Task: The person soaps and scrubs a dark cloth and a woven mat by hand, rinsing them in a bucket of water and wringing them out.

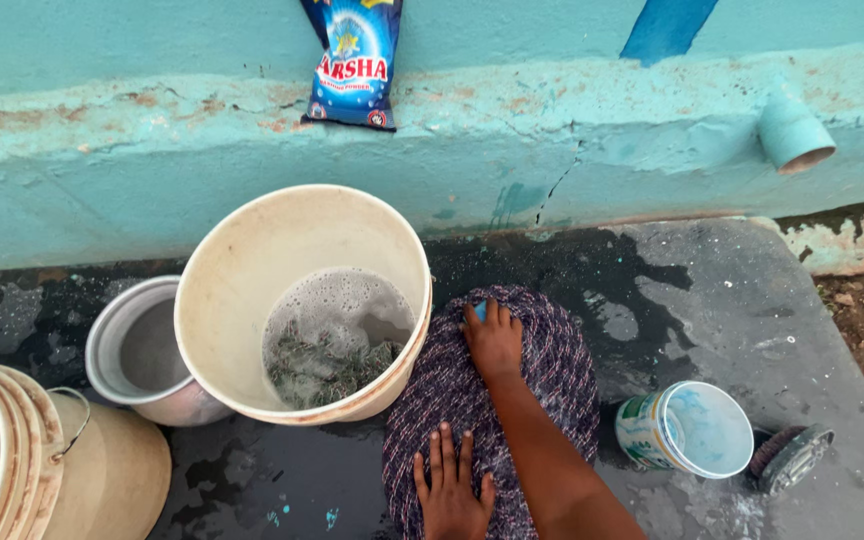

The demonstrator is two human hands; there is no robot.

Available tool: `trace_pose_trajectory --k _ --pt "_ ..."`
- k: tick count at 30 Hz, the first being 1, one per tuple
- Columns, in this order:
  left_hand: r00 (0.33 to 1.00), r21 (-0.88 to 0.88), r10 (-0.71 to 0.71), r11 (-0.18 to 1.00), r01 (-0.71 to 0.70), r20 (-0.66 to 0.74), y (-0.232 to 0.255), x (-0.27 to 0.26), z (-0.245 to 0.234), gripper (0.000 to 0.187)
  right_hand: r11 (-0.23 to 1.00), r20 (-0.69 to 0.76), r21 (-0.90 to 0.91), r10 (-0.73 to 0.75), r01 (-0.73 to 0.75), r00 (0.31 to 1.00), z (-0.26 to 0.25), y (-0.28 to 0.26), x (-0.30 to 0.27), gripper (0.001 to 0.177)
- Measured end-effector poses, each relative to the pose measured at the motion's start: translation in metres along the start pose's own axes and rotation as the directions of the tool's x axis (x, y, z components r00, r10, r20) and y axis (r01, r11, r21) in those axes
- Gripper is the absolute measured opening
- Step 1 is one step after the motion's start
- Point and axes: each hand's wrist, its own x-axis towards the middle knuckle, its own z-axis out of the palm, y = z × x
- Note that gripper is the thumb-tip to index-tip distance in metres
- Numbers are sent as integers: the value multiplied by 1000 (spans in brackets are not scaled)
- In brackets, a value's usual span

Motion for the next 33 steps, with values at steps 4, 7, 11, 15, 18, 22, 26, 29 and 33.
trace_pose_trajectory --k 4,7,11,15,18,22,26,29,33 --pt "999 -3 -15 1000 15 40 2 -1 -3 67 967 37 -227 -108 114 993 20 -28 -9 45" --pt "1000 -6 -9 1000 9 -11 2 0 -2 68 955 -116 -95 -290 280 950 32 -45 -36 40" --pt "1000 0 -20 1000 20 19 -1 -2 6 67 990 46 -57 -129 131 991 23 -15 -2 44" --pt "999 29 18 999 -16 -39 -3 -5 11 64 995 59 -91 38 -33 998 18 1 15 46" --pt "1000 11 3 1000 -3 -13 -3 -5 11 64 980 -90 -164 -127 111 988 27 -3 -20 50" --pt "1000 -35 -24 999 24 -4 0 -1 4 66 969 -136 8 -245 249 960 21 9 -66 40" --pt "1000 -37 -21 999 21 2 5 3 -11 66 998 -227 19 -46 52 973 10 37 -65 47" --pt "1000 -45 -24 999 25 18 11 11 -28 68 967 -374 242 174 -86 911 22 40 -61 45" --pt "767 84 -227 971 222 600 20 27 -52 69 642 -281 724 610 -254 741 18 78 -51 39"
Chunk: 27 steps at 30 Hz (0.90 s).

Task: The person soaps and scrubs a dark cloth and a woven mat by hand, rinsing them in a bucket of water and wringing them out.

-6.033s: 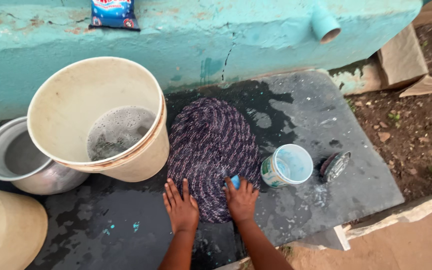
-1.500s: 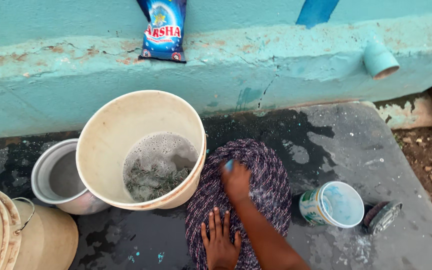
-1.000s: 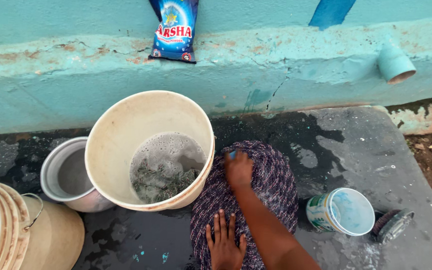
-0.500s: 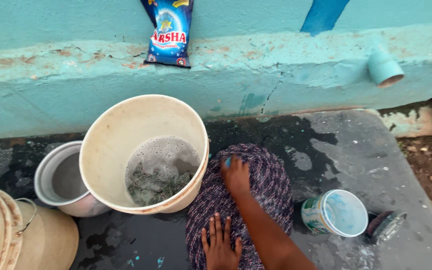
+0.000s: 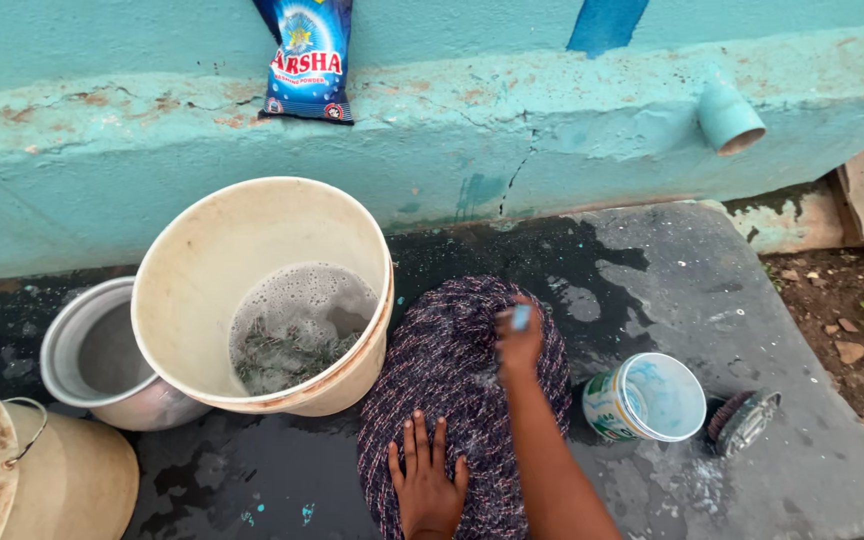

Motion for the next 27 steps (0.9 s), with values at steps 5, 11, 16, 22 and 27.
trace_pose_trajectory --k 5,11,16,22,27 --pt "1000 12 -7 1000 7 -8 1 -2 -1 68 912 21 -355 229 -207 973 -68 30 1 50" --pt "991 111 22 994 -7 -134 3 2 6 65 664 301 -588 -350 462 887 -98 53 -86 40" --pt "992 94 -79 992 88 -94 14 16 -3 58 645 310 -618 -324 448 894 -100 48 -91 40" --pt "921 250 91 968 8 -379 52 78 19 52 677 316 -598 -291 428 903 -101 42 -87 40" --pt "949 220 273 947 -235 -158 28 106 17 31 715 284 -563 -303 414 910 -103 36 -84 43"
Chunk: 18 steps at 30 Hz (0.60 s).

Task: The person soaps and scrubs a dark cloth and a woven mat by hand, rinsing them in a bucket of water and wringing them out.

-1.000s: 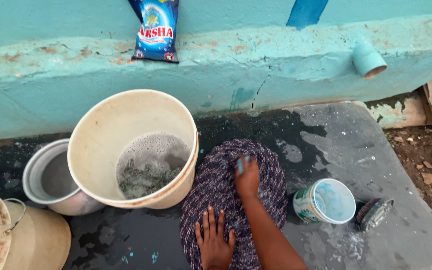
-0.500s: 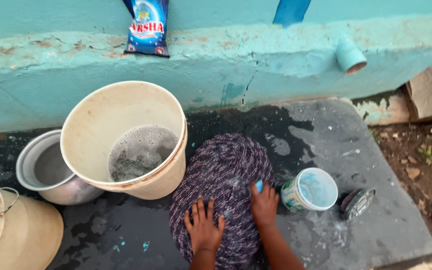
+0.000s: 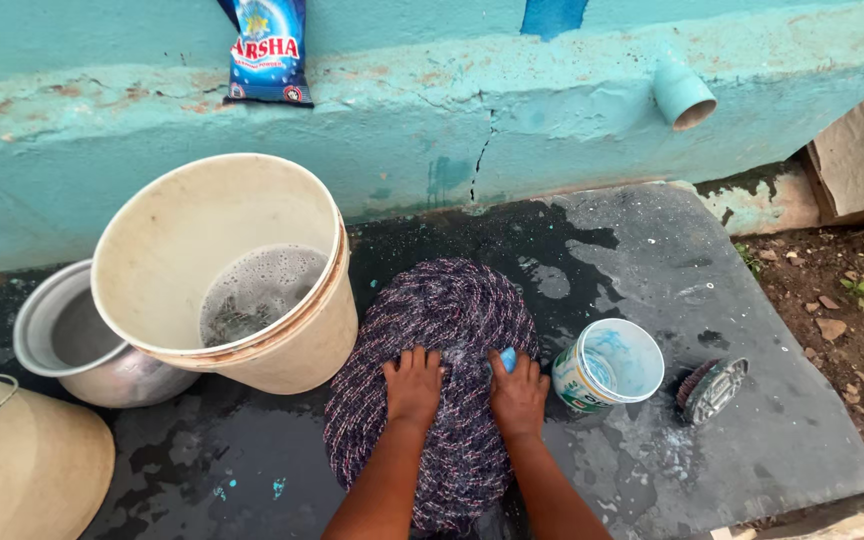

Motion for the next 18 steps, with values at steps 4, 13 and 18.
trace_pose_trajectory --k 4,13,18 --pt "983 60 49 997 -39 -179 0 0 29 33 1000 32 2 4 -4 999 -5 0 -4 43" --pt "976 -102 19 994 -42 -217 -4 -70 35 38 998 20 38 -43 42 999 -22 -1 -37 45" --pt "991 -130 -70 988 85 116 6 -88 12 33 997 56 41 -69 67 996 -28 -1 -40 43"
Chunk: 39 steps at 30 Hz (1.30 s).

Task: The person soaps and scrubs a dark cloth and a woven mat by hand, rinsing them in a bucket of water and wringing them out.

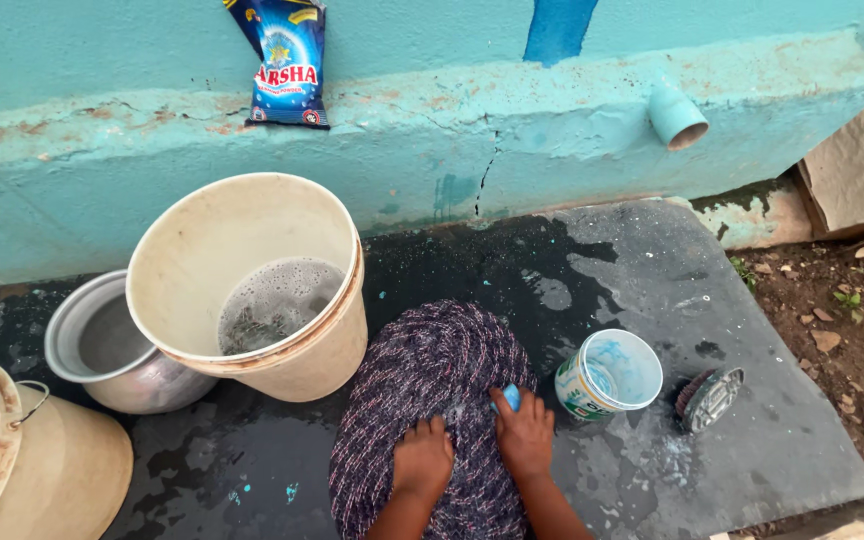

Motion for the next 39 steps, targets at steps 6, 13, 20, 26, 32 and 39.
trace_pose_trajectory --k 6,13,20,26,32,39 --pt "992 -62 -37 998 29 -123 10 26 -32 51 999 24 -39 10 -9 1000 -1 -3 5 46" --pt "992 10 -110 994 109 60 17 23 -71 70 999 36 -41 26 -24 999 6 1 0 47" --pt "983 37 -151 988 148 104 21 29 -78 70 982 -30 51 185 -183 982 12 -18 21 43" --pt "978 10 -173 985 173 115 21 31 -78 67 975 147 -217 -25 57 989 39 -13 96 37" --pt "985 -20 -168 985 168 39 17 34 -67 68 980 -16 -193 45 -47 999 80 -14 127 34" --pt "944 -58 -70 997 54 -322 12 37 -58 74 986 63 -120 -108 115 992 79 -25 141 36"
